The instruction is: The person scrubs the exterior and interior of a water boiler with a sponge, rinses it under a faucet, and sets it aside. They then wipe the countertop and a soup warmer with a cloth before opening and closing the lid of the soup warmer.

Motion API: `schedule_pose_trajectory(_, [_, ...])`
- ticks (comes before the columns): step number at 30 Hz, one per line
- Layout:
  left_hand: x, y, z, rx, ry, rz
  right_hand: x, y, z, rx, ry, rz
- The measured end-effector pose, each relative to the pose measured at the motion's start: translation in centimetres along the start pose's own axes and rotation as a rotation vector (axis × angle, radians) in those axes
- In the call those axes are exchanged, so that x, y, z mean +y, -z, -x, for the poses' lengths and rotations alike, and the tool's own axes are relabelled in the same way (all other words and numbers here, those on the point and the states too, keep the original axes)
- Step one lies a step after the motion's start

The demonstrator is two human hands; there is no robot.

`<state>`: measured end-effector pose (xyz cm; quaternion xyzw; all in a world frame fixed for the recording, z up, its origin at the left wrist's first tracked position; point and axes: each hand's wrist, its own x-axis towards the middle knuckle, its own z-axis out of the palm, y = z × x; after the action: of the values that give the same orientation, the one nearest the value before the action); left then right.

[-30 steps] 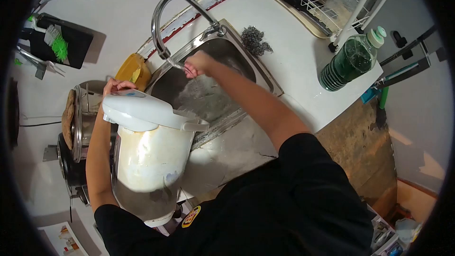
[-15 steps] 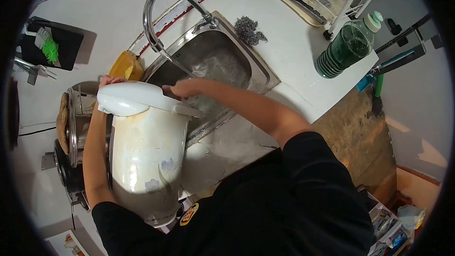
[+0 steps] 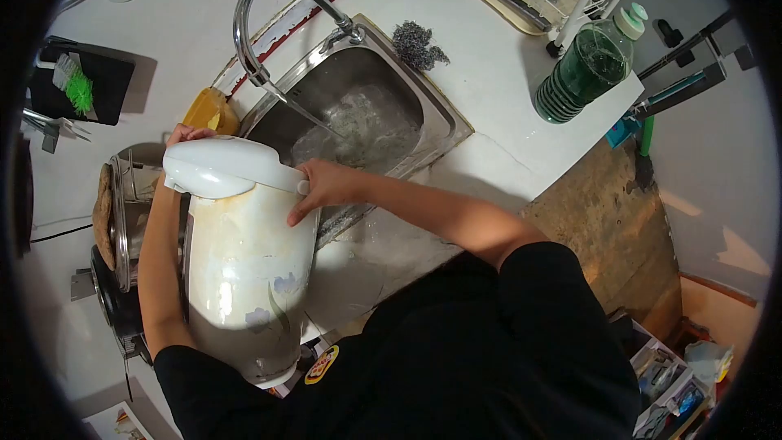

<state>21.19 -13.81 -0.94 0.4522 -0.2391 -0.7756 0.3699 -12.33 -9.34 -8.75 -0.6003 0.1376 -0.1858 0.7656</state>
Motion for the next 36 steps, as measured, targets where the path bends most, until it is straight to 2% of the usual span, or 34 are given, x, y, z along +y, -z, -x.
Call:
schedule_pose_trajectory(3, [0.1, -2.2, 1.1, 0.268, -0.156, -0.370, 0.1, -0.7, 0.4, 0.092, 0.024, -0.033])
schedule_pose_trajectory(6, [1.6, -5.4, 2.4, 0.128, -0.134, -0.394, -0.4, -0.7, 0.4, 0.170, -0.032, -0.182])
schedule_pose_trajectory(9, [2.8, -8.5, 2.8, 0.115, -0.216, -0.453, -2.2, -0.3, 1.1, 0.249, 0.110, -0.188])
schedule_pose_trajectory(13, [4.9, -13.8, 3.7, 0.156, -0.408, -0.577, -5.0, 1.2, 2.1, 0.311, 0.244, -0.046])
schedule_pose_trajectory(16, [6.8, -17.9, 5.1, 0.119, -0.482, -0.661, -8.3, 2.0, 2.8, 0.360, 0.351, 0.045])
schedule_pose_trajectory(19, [7.3, -21.2, 6.4, 0.002, -0.654, -0.808, -12.3, 2.5, 4.5, 0.371, 0.413, 0.282])
schedule_pose_trajectory(20, [7.0, -21.9, 6.9, -0.061, -0.658, -0.782, -13.2, 2.8, 4.9, 0.409, 0.399, 0.386])
schedule_pose_trajectory(23, [6.4, -20.9, 6.5, -0.093, -0.931, -0.838, -13.7, 3.8, 5.1, 0.473, 0.565, 0.658])
schedule_pose_trajectory(24, [6.3, -20.0, 5.9, -0.161, -0.968, -0.856, -13.4, 4.1, 5.0, 0.486, 0.561, 0.667])
schedule_pose_trajectory(27, [4.1, -18.3, 4.6, -0.136, -1.185, -0.926, -12.5, 5.4, 4.8, 0.408, 0.621, 0.747])
schedule_pose_trajectory(31, [-0.1, -14.0, 2.2, -0.079, -1.256, -0.777, -11.2, 6.5, 4.7, 0.390, 0.671, 0.835])
schedule_pose_trajectory(35, [-4.2, -10.2, -0.1, -0.022, -1.236, -0.689, -9.4, 6.7, 4.9, 0.325, 0.617, 1.022])
schedule_pose_trajectory(36, [-4.8, -9.6, -0.3, -0.012, -1.226, -0.675, -8.6, 6.8, 5.1, 0.314, 0.545, 1.022])
